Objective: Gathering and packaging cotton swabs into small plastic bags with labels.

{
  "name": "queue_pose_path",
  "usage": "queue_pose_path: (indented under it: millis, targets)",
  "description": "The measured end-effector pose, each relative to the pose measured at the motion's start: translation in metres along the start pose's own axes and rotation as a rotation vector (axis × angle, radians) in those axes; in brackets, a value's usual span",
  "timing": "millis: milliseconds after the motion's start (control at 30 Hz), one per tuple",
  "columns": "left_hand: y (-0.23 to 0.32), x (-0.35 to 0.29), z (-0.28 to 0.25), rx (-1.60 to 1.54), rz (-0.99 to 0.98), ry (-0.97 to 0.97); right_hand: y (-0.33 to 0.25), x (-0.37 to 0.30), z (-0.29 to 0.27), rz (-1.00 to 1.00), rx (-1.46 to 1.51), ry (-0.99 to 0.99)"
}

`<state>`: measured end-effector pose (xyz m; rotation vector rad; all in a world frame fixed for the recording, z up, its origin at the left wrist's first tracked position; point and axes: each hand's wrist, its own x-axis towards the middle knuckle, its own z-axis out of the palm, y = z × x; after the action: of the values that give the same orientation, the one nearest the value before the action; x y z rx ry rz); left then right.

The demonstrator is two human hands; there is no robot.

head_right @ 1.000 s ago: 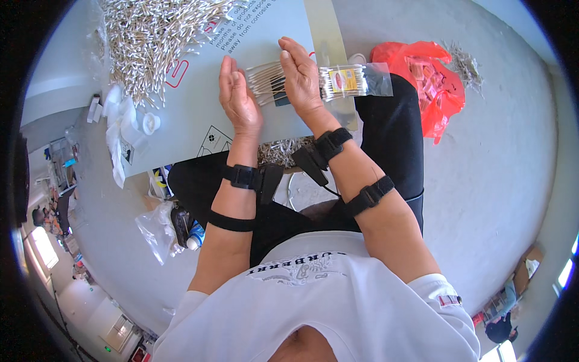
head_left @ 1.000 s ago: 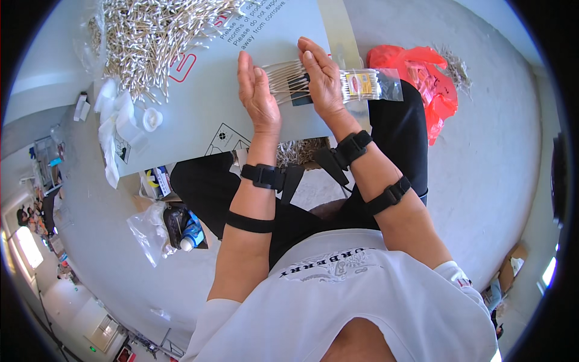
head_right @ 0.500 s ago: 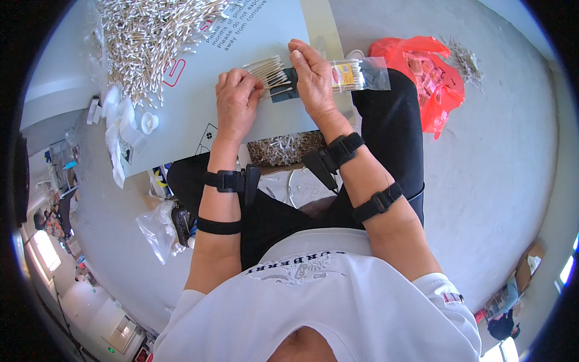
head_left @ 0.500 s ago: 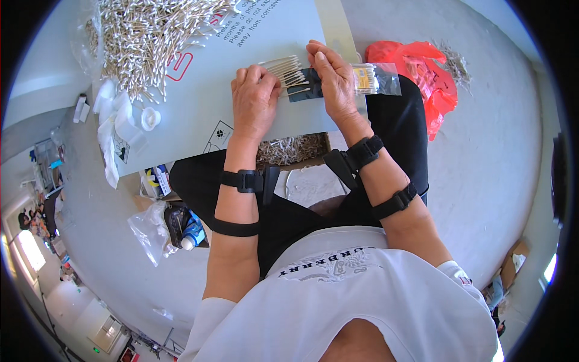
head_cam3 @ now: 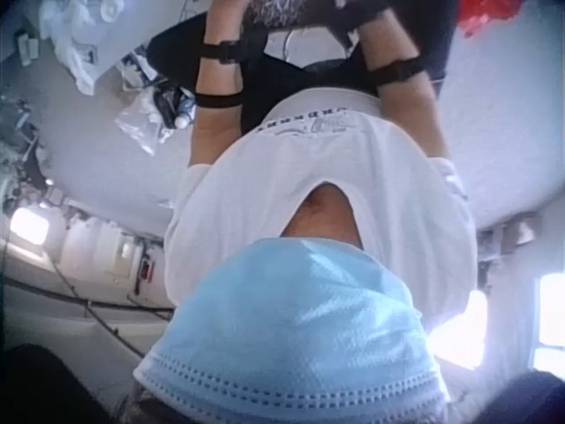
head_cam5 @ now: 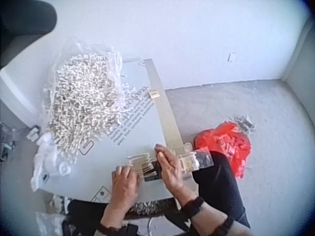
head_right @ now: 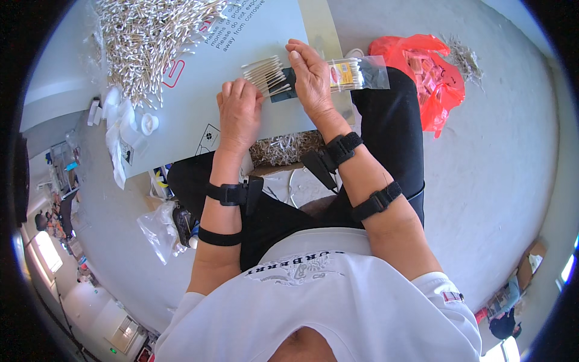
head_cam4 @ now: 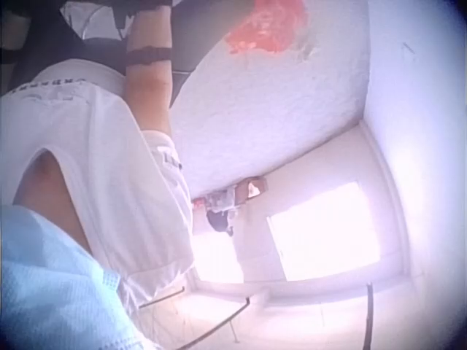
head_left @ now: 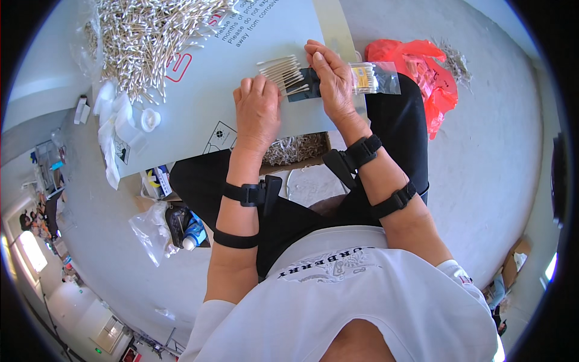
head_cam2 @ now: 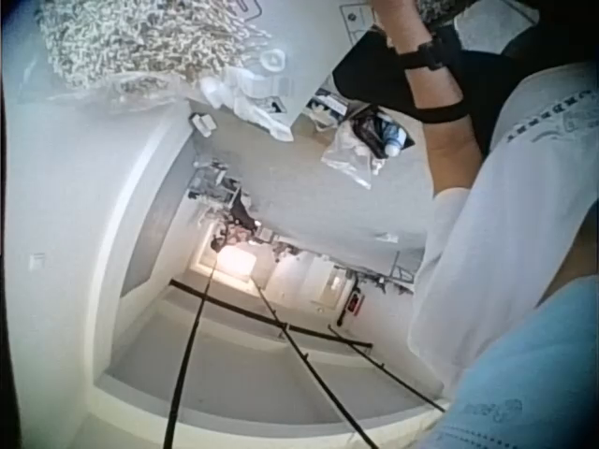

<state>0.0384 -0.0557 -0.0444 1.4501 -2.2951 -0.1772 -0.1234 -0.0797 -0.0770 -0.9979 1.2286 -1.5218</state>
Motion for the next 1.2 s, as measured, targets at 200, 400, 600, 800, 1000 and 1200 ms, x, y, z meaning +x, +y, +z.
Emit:
queue_pose_path:
  millis: [200, 400, 600, 800, 1000, 1200]
  targets:
    - [0.009, -0.007, -0.001, -0.051, 0.020, -0.015, 0.001, 0.001, 0.000, 0.009, 0.005, -0.003]
    - [-0.003, 0.000, 0.010, -0.044, -0.012, 0.033, 0.008, 0.010, 0.006, -0.004, 0.055, -0.046]
    - [-0.011, 0.023, 0.034, -0.533, -0.215, 0.422, 0.007, 0.015, 0.018, 0.014, 0.096, -0.061]
    - [0.002, 0.031, 0.047, -1.091, -0.456, 0.467, 0.012, 0.006, 0.023, -0.023, 0.019, -0.075]
    - [0.003, 0.026, 0.042, -1.322, -0.423, 0.475, 0.014, -0.008, 0.019, -0.090, 0.045, 0.060]
    - [-0.021, 0.006, 0.023, -0.843, -0.296, 0.231, -0.018, 0.000, -0.009, -0.097, -0.251, -0.215]
